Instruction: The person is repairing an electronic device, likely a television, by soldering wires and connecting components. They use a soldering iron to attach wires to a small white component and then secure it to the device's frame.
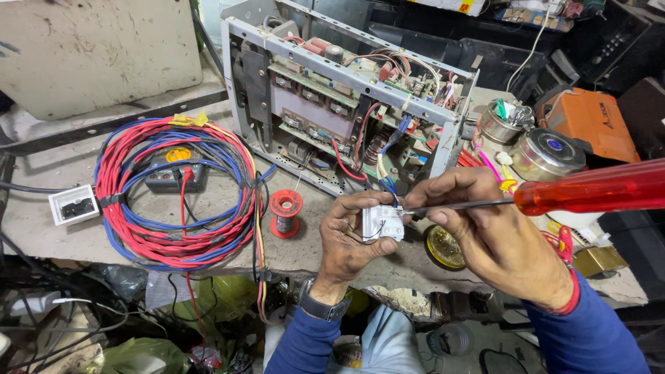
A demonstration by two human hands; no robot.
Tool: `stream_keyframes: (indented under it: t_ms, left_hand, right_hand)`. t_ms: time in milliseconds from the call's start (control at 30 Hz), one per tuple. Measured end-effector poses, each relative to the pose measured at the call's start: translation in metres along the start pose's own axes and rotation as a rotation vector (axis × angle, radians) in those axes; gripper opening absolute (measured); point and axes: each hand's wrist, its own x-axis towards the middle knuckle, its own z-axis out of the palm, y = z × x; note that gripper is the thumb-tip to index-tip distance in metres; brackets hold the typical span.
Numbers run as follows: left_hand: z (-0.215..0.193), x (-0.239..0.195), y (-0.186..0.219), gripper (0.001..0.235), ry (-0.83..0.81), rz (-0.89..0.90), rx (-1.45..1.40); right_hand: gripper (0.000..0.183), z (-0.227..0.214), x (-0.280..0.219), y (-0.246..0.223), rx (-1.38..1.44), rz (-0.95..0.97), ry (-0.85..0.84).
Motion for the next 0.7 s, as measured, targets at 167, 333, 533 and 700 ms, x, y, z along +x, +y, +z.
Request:
stream_keyframes:
  t_ms: [167, 333, 533, 700]
  left_hand:
    - [0.001, -0.001, 0.000, 0.054, -0.012, 0.008, 0.000]
    - [0.001, 0.000, 0.002, 0.055, -0.006, -0.004, 0.005]
    - [0.000, -0.001, 0.003, 0.055, -0.034, -0.021, -0.024]
    - [0.000, -0.001, 0.004, 0.054, -0.022, -0.014, -0.026]
  right_hand:
    - [0.013, 0.003, 0.001, 0.005, -0.294, 0.076, 0.134]
    - [0.017, 0.001, 0.004, 0.000, -0.119, -0.020, 0.053]
    - [0.012, 0.010, -0.006, 0.010, -0.036, -0.099, 0.133]
    - [0.020, 0.025, -0.013, 0.025, 0.017, -0.294, 0.238]
